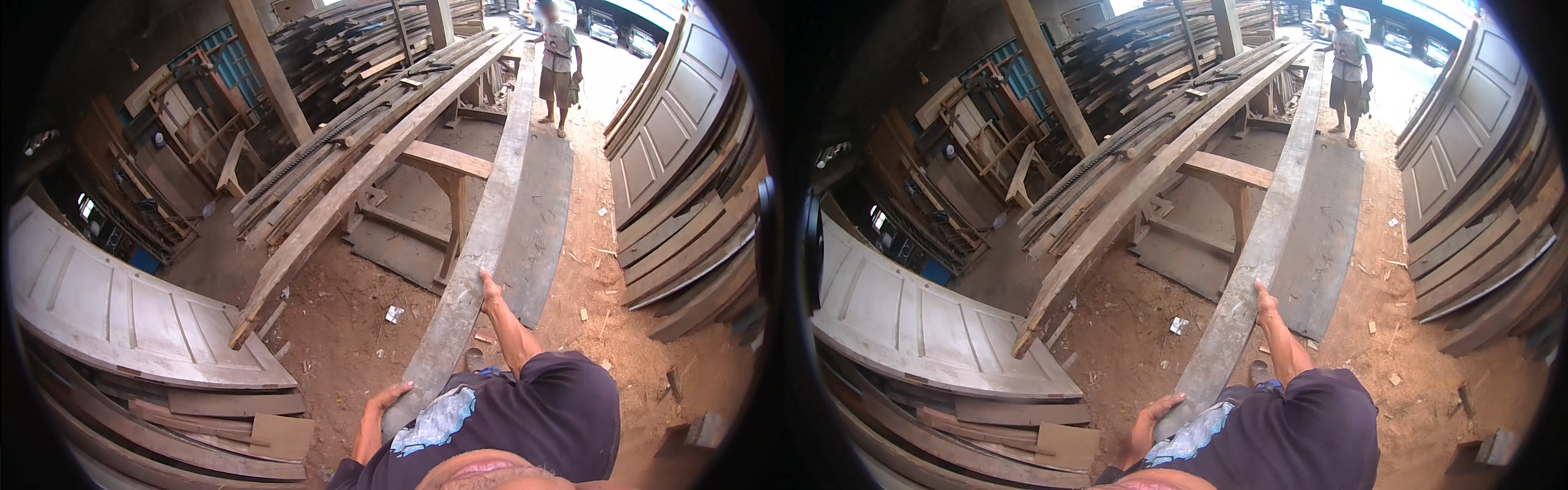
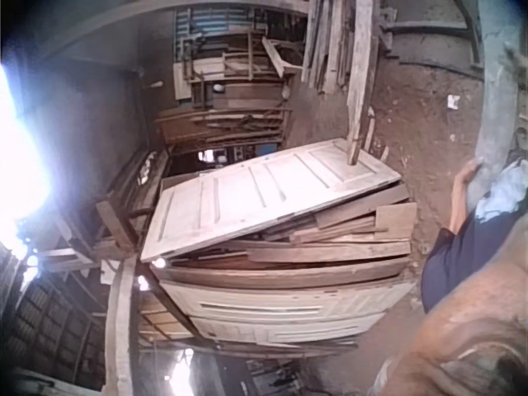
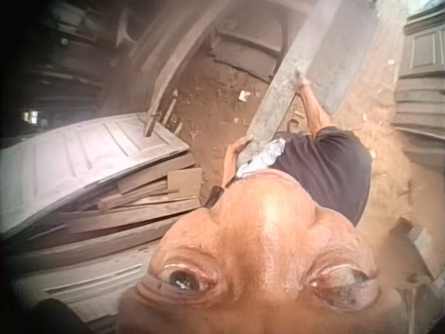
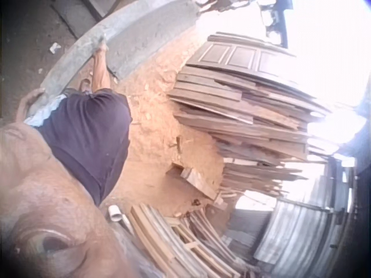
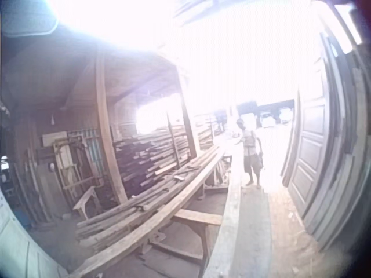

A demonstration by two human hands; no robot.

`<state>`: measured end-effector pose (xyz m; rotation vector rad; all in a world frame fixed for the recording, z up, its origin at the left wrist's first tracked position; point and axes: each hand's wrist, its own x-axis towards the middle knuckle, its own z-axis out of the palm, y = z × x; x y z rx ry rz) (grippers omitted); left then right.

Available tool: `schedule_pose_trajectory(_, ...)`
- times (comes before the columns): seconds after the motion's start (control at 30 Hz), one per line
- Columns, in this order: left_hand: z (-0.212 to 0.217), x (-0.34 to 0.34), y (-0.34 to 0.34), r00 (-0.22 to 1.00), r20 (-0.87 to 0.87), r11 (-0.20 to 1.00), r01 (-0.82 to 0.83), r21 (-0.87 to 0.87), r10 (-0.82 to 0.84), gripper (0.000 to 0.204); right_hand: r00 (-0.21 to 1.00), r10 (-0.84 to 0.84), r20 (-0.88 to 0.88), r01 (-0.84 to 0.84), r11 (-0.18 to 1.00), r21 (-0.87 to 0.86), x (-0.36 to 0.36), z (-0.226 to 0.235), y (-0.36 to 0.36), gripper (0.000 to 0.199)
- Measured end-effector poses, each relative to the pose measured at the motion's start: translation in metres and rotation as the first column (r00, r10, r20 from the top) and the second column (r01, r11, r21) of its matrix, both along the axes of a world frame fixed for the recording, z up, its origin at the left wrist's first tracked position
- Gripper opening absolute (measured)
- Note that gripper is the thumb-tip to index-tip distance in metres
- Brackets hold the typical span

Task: The person walks through a cluttered woodworking shop, picks up a long wooden plank, and carries it to a workbench. They place the plank on the bench and adjust its position.

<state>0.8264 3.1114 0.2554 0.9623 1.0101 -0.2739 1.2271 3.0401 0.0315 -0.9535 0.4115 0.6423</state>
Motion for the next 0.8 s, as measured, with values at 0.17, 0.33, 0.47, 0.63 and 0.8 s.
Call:
schedule_pose_trajectory(0.17, -0.026, -0.033, 0.003, 0.997, 0.074, 1.0, 0.022, 0.014, -0.023, 0.046, 0.999, 0.019, -0.049, -0.02, 1.0, -0.01, -0.034, 0.008, -0.01, 0.051)
schedule_pose_trajectory(0.33, -0.053, -0.041, 0.008, 0.976, 0.078, 0.968, 0.191, 0.161, -0.205, 0.073, 1.0, -0.013, -0.006, 0.013, 0.999, 0.049, -0.041, -0.011, -0.027, 0.061)
schedule_pose_trajectory(0.47, -0.215, -0.081, 0.04, 0.948, 0.117, 0.955, 0.29, 0.06, -0.295, 0.074, 1.0, -0.004, 0.028, 0.007, 0.996, -0.092, -0.041, -0.018, -0.033, 0.086)
schedule_pose_trajectory(0.63, -0.19, -0.05, 0.041, 0.929, -0.03, 0.923, 0.37, 0.108, -0.369, 0.068, 0.997, 0.061, 0.041, -0.056, 0.992, -0.11, -0.039, -0.027, -0.007, 0.086)
schedule_pose_trajectory(0.8, -0.192, -0.05, 0.039, 0.929, 0.045, 0.926, 0.359, 0.119, -0.366, 0.072, 0.968, 0.247, 0.039, -0.25, 0.956, 0.152, -0.041, -0.015, -0.013, 0.062)
